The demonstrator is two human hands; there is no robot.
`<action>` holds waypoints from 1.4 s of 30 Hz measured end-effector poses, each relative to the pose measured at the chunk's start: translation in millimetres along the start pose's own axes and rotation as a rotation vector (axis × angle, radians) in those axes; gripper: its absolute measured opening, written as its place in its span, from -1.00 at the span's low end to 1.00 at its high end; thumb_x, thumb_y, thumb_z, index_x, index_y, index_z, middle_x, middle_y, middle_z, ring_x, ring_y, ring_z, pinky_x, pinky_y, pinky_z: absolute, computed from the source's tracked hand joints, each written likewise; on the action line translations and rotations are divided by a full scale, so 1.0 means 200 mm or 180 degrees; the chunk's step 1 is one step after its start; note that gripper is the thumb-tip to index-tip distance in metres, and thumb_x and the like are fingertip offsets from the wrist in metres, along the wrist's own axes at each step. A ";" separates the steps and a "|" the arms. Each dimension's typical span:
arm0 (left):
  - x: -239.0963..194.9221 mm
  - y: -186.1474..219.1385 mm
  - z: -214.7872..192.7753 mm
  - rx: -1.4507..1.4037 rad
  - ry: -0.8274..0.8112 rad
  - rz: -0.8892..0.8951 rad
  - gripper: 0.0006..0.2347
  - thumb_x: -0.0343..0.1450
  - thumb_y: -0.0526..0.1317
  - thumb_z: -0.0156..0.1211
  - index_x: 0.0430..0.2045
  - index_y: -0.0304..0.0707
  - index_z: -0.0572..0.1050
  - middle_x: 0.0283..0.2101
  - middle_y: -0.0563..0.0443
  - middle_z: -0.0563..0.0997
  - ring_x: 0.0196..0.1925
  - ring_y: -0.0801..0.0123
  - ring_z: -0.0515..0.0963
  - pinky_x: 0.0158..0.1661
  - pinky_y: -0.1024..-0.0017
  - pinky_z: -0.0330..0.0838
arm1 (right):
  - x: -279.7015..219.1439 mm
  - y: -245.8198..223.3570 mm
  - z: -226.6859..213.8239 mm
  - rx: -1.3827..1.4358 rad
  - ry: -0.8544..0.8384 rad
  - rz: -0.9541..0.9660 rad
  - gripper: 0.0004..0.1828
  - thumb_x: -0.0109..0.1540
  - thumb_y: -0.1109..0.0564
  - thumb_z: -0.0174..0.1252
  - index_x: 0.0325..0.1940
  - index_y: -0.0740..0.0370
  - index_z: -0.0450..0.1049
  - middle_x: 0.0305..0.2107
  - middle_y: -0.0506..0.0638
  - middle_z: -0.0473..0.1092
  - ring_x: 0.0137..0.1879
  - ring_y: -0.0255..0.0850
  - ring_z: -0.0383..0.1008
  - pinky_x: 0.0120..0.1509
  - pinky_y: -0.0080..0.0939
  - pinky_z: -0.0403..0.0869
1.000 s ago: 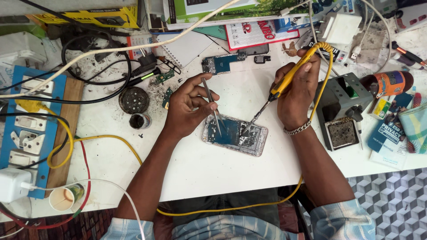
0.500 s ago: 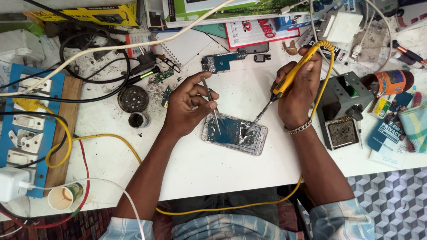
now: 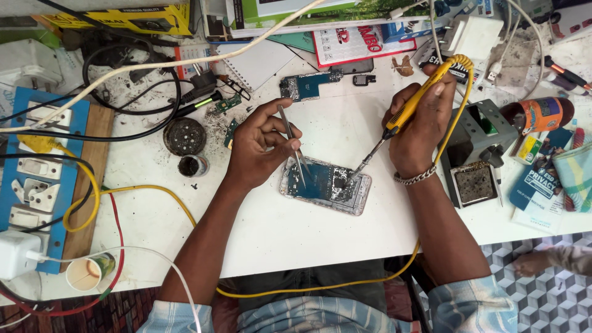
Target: The person uses a soldering iron and tweezers to apply solder to a small circuit board placed on a workbench. They repeatedly heat and adjust components on the board while maintaining a steady hand.
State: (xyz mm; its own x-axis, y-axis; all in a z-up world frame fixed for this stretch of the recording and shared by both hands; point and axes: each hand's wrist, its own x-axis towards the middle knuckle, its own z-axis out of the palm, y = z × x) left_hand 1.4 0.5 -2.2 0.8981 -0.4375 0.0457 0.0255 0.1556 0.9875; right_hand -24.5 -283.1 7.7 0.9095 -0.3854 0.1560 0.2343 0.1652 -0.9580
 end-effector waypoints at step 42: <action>0.01 -0.01 -0.01 -0.0574 0.0428 0.0056 -0.47 0.38 -0.44 0.36 0.25 -0.46 0.29 -0.21 -0.19 0.66 -0.19 0.39 0.70 -0.17 0.38 0.71 | 0.03 0.05 -0.03 -0.0403 0.0453 -0.0630 -0.50 0.57 -0.26 -0.25 0.29 0.21 0.16 -0.41 -0.01 0.31 -0.30 -0.33 0.33 -0.20 -0.38 0.36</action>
State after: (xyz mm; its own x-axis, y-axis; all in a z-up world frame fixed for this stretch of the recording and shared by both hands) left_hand 4.8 0.6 -3.4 0.9493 -0.3131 0.0302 0.0766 0.3232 0.9432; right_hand -18.4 -288.9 -1.7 0.7907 -0.5242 0.3162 0.3497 -0.0372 -0.9361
